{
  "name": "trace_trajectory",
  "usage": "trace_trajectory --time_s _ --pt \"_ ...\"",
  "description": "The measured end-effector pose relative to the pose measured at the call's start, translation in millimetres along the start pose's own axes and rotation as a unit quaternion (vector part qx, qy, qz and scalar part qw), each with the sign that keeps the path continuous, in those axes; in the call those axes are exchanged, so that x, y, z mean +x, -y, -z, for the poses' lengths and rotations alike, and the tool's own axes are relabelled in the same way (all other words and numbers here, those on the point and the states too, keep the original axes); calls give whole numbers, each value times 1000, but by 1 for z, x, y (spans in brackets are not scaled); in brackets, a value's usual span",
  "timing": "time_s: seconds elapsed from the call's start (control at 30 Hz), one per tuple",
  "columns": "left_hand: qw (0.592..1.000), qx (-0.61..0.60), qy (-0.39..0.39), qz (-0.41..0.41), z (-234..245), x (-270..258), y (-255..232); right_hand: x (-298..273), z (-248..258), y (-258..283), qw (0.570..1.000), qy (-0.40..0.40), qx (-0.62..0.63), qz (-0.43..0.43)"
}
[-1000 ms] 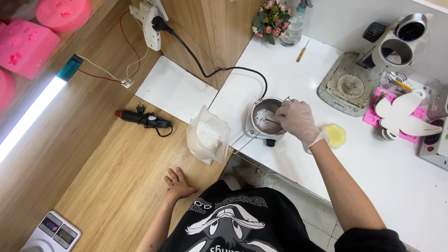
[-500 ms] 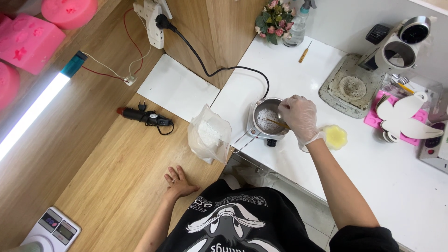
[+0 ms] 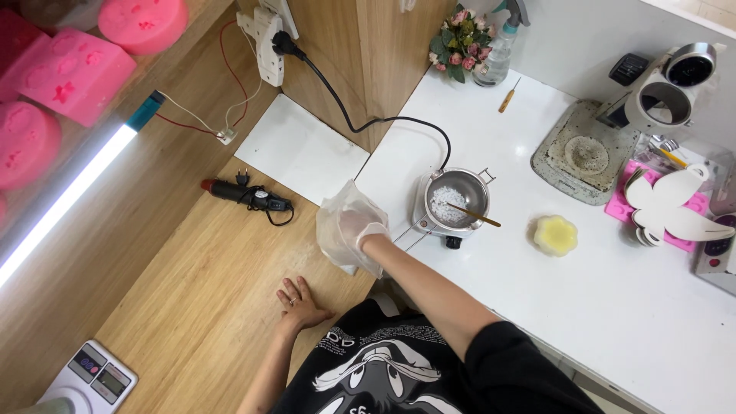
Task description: Melting wax flakes in a small pot on a hot plate.
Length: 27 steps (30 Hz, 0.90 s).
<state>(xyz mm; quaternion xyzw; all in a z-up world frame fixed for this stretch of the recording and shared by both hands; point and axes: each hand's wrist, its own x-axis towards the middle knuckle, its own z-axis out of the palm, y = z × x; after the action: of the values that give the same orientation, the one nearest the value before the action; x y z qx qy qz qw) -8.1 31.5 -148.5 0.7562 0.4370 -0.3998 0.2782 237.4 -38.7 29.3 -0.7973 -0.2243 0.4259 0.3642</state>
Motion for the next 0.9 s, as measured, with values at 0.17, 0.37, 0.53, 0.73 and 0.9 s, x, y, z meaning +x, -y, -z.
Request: trace_trajectory --time_s 0.17,0.37,0.53,0.73,0.9 --pt "998 -40 -27 -32 -4 2 10 38 -27 -47 997 29 71 -23" --pt "999 -40 1 -6 6 -10 -2 72 -29 -98 984 76 150 -60" --pt "999 -34 4 1 5 -9 -5 15 23 -13 984 75 147 -68" --pt "999 -32 -8 3 -1 -3 -3 15 41 -27 893 214 361 -165" --pt "999 -33 -17 -3 -6 4 1 -41 77 -13 850 288 435 -74"
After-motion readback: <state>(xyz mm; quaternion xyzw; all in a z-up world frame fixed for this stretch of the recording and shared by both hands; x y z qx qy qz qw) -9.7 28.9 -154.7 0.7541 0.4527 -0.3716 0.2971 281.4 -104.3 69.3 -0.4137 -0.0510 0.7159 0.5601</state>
